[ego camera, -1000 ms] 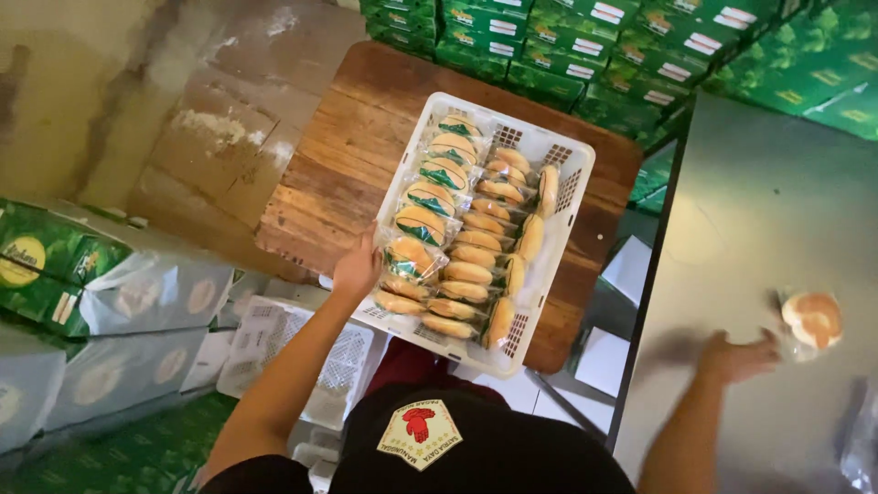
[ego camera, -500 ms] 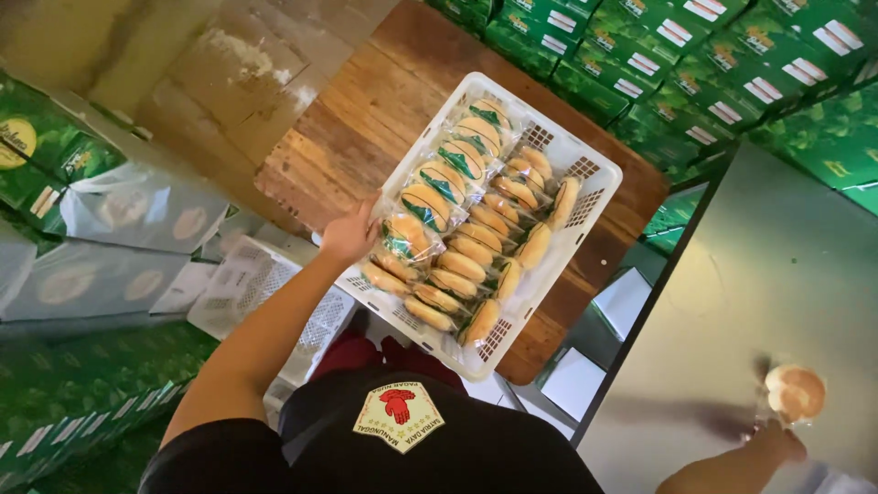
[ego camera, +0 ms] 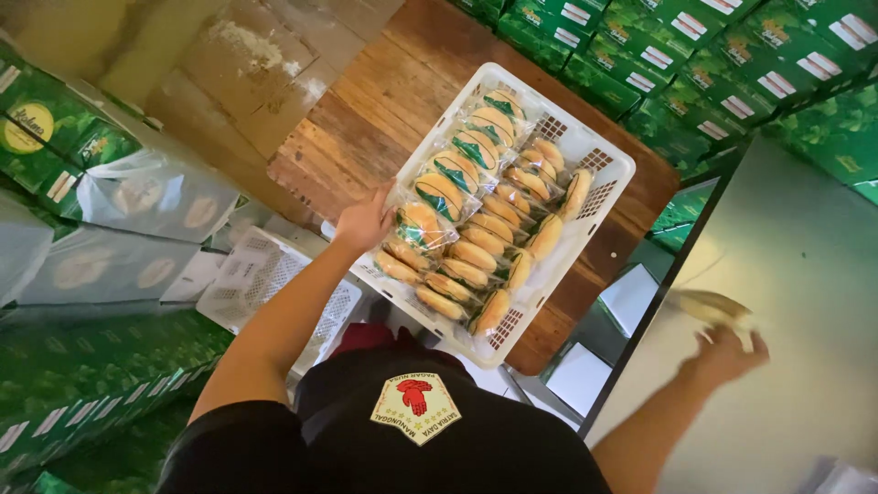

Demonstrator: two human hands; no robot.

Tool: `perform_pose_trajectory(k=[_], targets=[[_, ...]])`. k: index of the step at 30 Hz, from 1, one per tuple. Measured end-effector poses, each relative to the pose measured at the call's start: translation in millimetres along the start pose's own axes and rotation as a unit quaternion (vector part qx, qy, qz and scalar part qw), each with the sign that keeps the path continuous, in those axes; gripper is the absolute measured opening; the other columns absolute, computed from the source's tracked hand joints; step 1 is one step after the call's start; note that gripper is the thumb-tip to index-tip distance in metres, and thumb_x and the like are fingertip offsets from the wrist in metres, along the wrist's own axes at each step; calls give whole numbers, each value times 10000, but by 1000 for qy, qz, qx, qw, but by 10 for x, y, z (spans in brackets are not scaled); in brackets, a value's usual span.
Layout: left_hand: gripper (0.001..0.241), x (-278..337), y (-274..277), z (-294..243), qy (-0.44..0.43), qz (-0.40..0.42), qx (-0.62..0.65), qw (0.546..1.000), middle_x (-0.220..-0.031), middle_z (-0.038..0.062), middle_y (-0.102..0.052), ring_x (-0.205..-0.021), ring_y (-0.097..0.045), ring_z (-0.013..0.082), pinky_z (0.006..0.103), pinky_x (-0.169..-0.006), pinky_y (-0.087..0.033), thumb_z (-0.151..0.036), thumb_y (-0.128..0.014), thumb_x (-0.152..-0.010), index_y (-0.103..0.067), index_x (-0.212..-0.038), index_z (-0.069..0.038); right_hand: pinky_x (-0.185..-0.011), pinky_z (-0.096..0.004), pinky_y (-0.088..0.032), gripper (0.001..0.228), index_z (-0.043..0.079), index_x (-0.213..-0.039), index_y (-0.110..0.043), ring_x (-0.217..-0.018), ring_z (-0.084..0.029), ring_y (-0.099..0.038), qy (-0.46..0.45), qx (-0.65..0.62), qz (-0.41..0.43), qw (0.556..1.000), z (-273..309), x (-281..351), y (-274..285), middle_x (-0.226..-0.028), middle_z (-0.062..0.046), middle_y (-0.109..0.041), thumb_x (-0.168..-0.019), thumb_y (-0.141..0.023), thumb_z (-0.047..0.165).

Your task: Organizing individually wrapped sandwiches into a white plastic crate.

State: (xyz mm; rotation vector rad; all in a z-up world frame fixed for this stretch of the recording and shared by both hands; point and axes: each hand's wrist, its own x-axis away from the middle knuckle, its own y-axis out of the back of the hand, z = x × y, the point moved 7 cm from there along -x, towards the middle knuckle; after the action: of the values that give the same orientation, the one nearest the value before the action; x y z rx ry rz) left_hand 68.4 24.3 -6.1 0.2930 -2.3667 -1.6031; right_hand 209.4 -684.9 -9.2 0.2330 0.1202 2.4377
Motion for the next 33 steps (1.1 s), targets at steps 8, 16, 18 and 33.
perform_pose_trajectory(k=[8, 16, 18, 33], targets=[[624, 43, -39, -102, -100, -197, -120, 968, -1437, 102, -539, -1191, -622, 310, 533, -1038, -430, -458, -554, -996, -429, -1568, -243, -797, -375, -680, 312, 44, -1263, -644, -861, -180, -725, -106, -251, 275, 922, 945, 2137, -1413, -971, -75, -691, -972, -654, 155], [994, 708, 344, -1506, -259, -97, 468, 839, -1386, 143, -616, -1302, -574, 340, 463, -1097, -444, -443, -922, -647, -518, -1483, -91, -768, -258, -628, 94, 53, -1036, -695, -821, -130, -715, -395, -375, 369, 753, 536, 3319, -2068, -893, -38, -734, -948, -688, 85], [860, 637, 260, -1439, -209, -71, 600, 769, -1269, 138, -698, -1220, -654, 277, 396, -1062, -500, -216, -972, -674, -584, -1427, -68, -777, -265, -631, 101, 49, -1040, -701, -826, -150, -725, -397, -364, 384, 750, 560, 3462, -2123, -897, -66, -740, -958, -691, 107], [618, 977, -407, -432, 118, 79, 365, 920, -1077, 246, -717, -1083, -682, 436, 552, -942, -536, -648, -532, -988, -612, -1166, -62, -784, -451, -615, 300, -5, -1040, -643, -889, -293, -666, -269, -18, 458, 847, -771, 4117, -2129, -966, -122, -589, -917, -807, 214]])
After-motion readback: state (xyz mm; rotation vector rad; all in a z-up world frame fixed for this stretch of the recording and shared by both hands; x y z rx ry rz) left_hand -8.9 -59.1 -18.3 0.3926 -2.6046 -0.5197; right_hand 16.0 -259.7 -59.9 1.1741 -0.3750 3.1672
